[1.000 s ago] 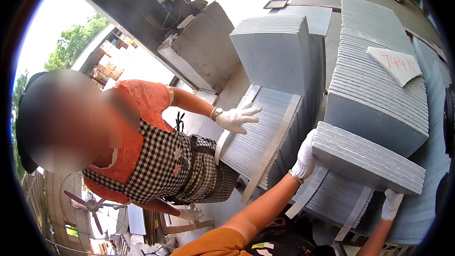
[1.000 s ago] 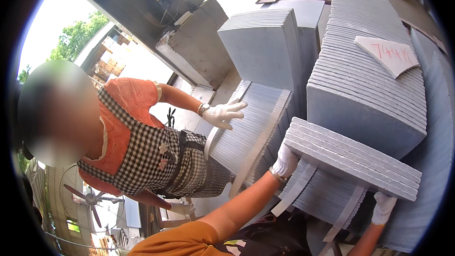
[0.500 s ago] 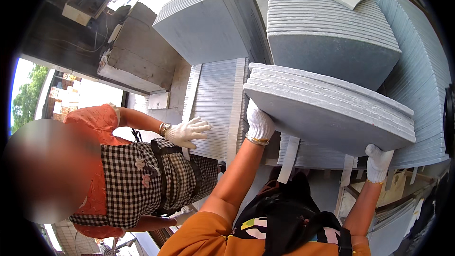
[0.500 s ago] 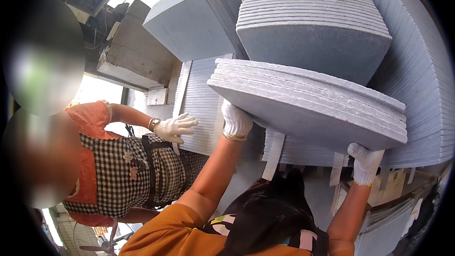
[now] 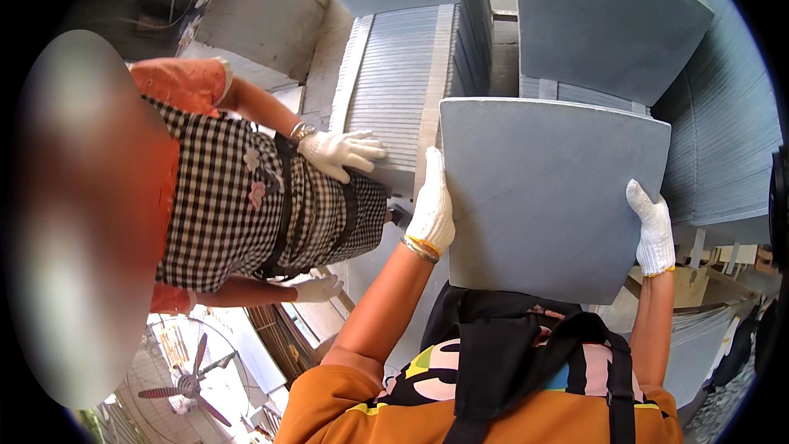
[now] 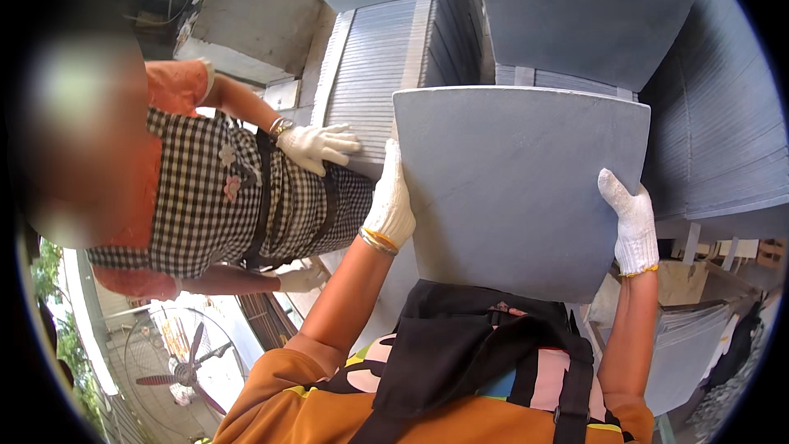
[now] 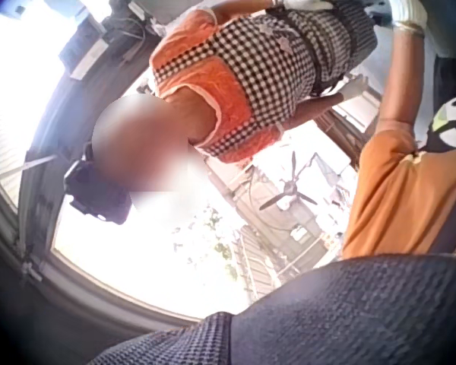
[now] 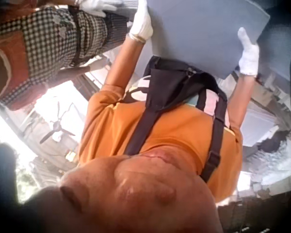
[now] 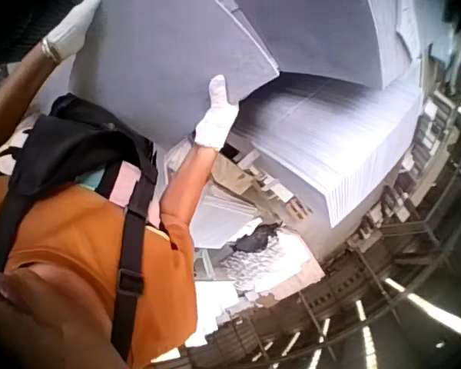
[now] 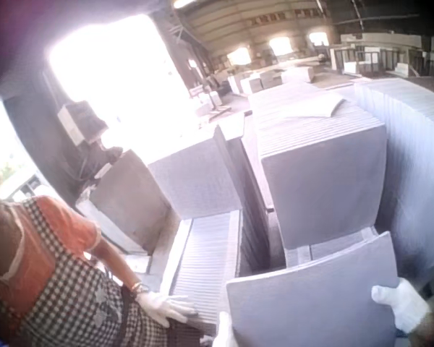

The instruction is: The person places square tiles on the floor in a grid pattern, retrieves additional tiles from a stack, and continues arranging them. Another worker is also seen placing tiles nearby.

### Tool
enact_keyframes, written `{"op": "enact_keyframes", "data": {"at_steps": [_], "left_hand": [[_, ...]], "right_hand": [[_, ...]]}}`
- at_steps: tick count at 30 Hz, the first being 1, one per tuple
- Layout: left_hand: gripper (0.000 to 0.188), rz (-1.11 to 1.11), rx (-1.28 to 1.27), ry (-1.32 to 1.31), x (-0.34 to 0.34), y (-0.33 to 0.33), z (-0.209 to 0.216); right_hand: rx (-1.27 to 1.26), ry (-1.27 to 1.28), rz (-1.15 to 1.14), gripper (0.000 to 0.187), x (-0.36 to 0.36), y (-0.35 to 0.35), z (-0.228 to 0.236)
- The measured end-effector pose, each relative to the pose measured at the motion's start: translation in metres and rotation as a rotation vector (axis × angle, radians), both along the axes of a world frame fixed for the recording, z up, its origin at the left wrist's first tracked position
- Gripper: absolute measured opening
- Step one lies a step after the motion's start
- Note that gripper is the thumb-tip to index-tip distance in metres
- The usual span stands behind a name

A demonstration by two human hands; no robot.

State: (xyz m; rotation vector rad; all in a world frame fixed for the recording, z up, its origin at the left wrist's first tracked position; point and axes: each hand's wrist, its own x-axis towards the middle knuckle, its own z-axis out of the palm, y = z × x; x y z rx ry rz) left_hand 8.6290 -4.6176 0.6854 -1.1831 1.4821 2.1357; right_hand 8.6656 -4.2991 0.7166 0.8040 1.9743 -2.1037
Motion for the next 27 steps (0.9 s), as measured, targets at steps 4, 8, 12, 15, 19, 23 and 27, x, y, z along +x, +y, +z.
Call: {"op": "enact_keyframes", "data": {"at_steps": [4,8,12,15,19,23,27], "left_hand": [[0.094,0.038,-0.03,0.013,0.061,-0.014,-0.023],[0.102,0.122,-0.01,-0.045,0.133,-0.025,-0.027],[0.11,0.193,-0.041,-0.005,0.205,-0.035,-0.033],[0.112,0.204,-0.06,0.086,0.241,-0.03,0.007],[0.113,0.385,-0.058,0.106,0.313,-0.054,-0.002],[0.111,0.536,-0.061,0.089,0.381,-0.077,-0.018],[0.099,0.721,-0.093,0.093,0.46,-0.116,-0.025]], "right_hand": [[-0.038,-0.074,0.153,0.076,0.007,-0.001,-0.017],[0.127,-0.052,0.272,0.077,0.031,-0.018,-0.03],[-0.062,-0.038,0.525,0.08,0.05,-0.039,-0.018],[-0.081,0.001,0.578,0.073,0.066,-0.063,-0.004],[-0.089,-0.043,0.773,0.069,0.087,-0.116,-0.008],[-0.077,-0.086,0.874,0.059,0.12,-0.178,-0.008],[-0.083,-0.106,1.013,0.051,0.168,-0.258,-0.013]]}}
